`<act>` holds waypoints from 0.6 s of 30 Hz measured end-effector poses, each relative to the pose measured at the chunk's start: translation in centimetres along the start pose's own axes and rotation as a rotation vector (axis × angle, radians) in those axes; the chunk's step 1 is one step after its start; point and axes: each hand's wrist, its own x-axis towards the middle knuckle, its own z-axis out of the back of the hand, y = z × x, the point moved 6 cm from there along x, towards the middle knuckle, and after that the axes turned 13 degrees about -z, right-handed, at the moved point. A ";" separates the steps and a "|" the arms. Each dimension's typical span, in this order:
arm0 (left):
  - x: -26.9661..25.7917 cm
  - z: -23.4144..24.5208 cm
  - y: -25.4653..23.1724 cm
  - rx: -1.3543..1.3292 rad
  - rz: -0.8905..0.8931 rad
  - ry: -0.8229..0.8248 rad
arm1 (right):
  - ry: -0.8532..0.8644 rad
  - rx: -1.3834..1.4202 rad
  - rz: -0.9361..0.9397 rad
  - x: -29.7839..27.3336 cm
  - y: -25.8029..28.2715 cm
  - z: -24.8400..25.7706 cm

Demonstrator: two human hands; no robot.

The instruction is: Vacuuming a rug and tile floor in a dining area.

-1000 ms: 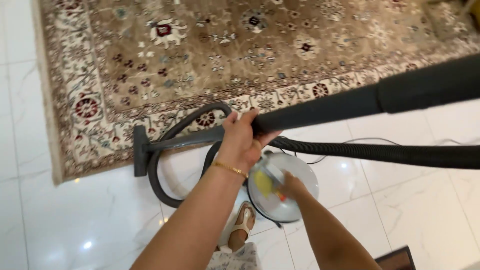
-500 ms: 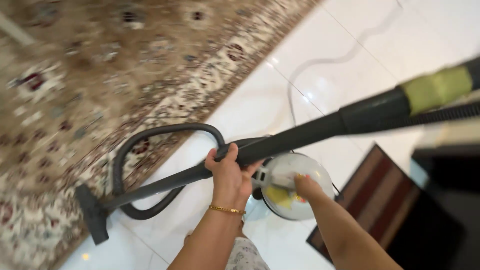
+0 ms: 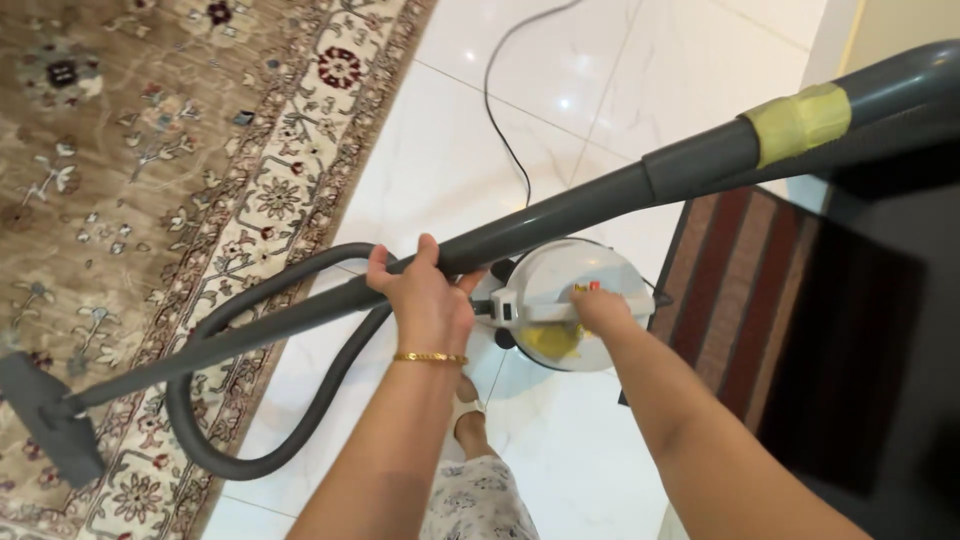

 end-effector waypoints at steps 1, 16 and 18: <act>0.5 -0.1 0.5 0.013 0.007 0.005 | 0.007 0.010 -0.010 0.6 -0.8 -0.3; 3.7 0.3 1.7 0.095 -0.032 0.055 | -0.267 0.186 0.202 -10.4 -1.1 9.8; 4.5 1.0 2.0 0.082 -0.023 0.050 | -0.160 0.118 0.243 -14.0 0.2 12.6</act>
